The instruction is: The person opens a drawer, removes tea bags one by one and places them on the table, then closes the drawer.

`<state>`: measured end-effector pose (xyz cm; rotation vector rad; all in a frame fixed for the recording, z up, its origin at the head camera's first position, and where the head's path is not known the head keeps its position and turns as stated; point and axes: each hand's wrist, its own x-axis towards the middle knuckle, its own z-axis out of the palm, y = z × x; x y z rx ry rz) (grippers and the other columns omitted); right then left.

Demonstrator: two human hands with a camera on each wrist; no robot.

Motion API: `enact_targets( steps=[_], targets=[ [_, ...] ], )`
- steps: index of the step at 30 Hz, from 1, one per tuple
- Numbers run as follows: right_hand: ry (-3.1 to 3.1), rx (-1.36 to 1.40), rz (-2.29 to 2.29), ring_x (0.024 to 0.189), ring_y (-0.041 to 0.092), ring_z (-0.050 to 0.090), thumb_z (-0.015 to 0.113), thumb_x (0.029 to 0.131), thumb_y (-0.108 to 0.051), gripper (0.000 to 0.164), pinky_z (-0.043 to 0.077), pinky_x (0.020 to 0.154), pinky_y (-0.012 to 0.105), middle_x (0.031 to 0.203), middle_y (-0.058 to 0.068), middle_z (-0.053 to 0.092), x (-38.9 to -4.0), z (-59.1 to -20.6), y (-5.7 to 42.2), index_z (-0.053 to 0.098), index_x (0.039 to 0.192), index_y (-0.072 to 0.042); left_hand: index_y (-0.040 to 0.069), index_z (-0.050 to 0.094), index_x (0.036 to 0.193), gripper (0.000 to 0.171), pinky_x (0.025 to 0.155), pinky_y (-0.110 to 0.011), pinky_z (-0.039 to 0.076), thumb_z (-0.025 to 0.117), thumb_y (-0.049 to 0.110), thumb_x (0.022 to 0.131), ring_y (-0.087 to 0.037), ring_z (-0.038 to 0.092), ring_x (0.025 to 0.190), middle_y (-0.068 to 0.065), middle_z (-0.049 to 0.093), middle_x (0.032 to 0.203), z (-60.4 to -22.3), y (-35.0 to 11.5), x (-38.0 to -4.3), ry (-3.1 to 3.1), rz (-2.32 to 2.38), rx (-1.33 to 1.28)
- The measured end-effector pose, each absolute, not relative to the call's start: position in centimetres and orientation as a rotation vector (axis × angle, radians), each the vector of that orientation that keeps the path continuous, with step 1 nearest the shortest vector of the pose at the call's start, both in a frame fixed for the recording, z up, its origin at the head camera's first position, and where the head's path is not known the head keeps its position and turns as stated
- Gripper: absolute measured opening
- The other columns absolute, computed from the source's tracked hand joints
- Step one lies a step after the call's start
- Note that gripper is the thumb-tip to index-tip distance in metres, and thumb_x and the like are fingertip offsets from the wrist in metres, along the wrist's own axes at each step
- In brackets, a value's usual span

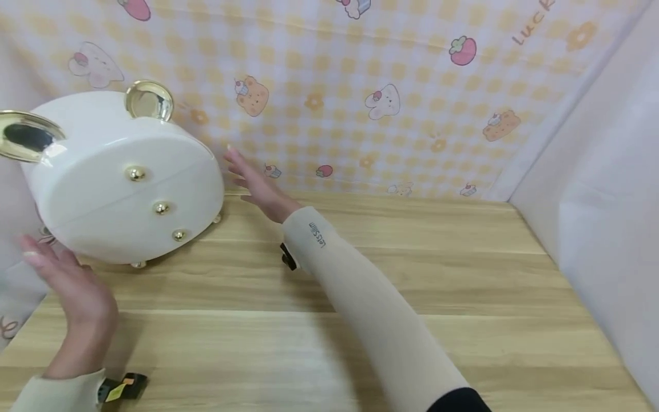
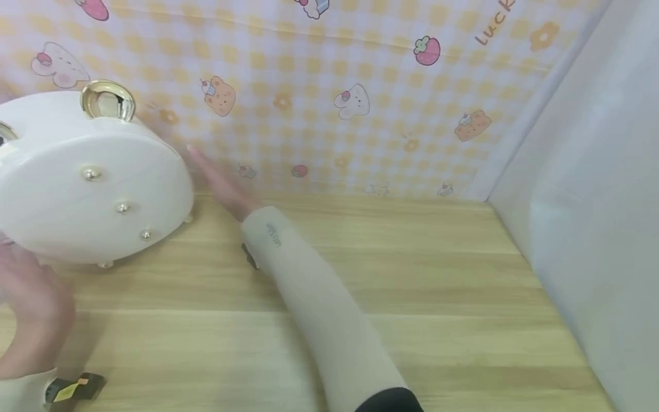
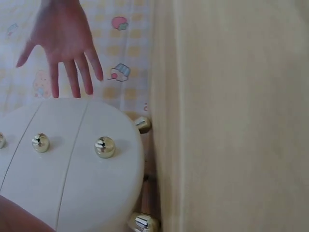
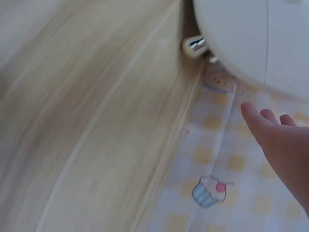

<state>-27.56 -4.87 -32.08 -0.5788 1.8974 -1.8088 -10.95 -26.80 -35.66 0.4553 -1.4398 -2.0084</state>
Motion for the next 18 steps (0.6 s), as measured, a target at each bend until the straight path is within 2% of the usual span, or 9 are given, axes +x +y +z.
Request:
enact_targets(
  steps=[3, 9, 15, 18],
  targets=[
    [1.84, -0.555, -1.868, 0.138, 0.017, 0.036, 0.025, 0.092, -0.07, 0.07, 0.032, 0.107, 0.045, 0.152, -0.007, 0.033, -27.5, -32.0, -5.5, 0.03, 0.151, -0.032, 0.047, -0.008, 0.151, 0.055, 0.108, -0.014, -0.007, -0.012, 0.043, 0.096, 0.011, -0.003, 0.139, 0.029, -0.01, 0.153, -35.1, -26.7, -11.1, -1.344, -2.101, 0.446],
    [1.821, -0.58, -1.915, 0.137, 0.015, 0.039, 0.024, 0.093, -0.069, 0.072, 0.033, 0.106, 0.043, 0.152, -0.008, 0.033, -27.6, -32.3, -6.2, 0.027, 0.153, -0.029, 0.049, -0.008, 0.15, 0.057, 0.109, -0.014, 0.001, -0.017, 0.045, 0.094, 0.016, 0.002, 0.136, 0.034, -0.003, 0.151, -34.9, -26.4, -11.6, -1.329, -2.161, 0.414],
    [1.807, -0.572, -1.966, 0.138, 0.016, 0.038, 0.021, 0.095, -0.066, 0.07, 0.034, 0.105, 0.042, 0.153, -0.009, 0.033, -27.6, -33.0, -6.8, 0.027, 0.153, -0.029, 0.044, -0.011, 0.151, 0.058, 0.106, -0.009, 0.009, -0.02, 0.044, 0.093, 0.019, 0.006, 0.133, 0.033, 0.002, 0.151, -35.0, -26.5, -12.1, -1.316, -2.18, 0.307],
    [1.81, -0.574, -1.958, 0.139, 0.014, 0.035, 0.02, 0.095, -0.065, 0.069, 0.033, 0.106, 0.041, 0.154, -0.014, 0.027, -27.5, -33.3, -7.2, 0.024, 0.154, -0.03, 0.038, 0.0, 0.154, 0.062, 0.105, -0.008, 0.013, -0.018, 0.042, 0.095, 0.017, 0.015, 0.133, 0.031, 0.017, 0.151, -35.0, -26.4, -12.5, -1.218, -2.197, 0.227]
  ],
)
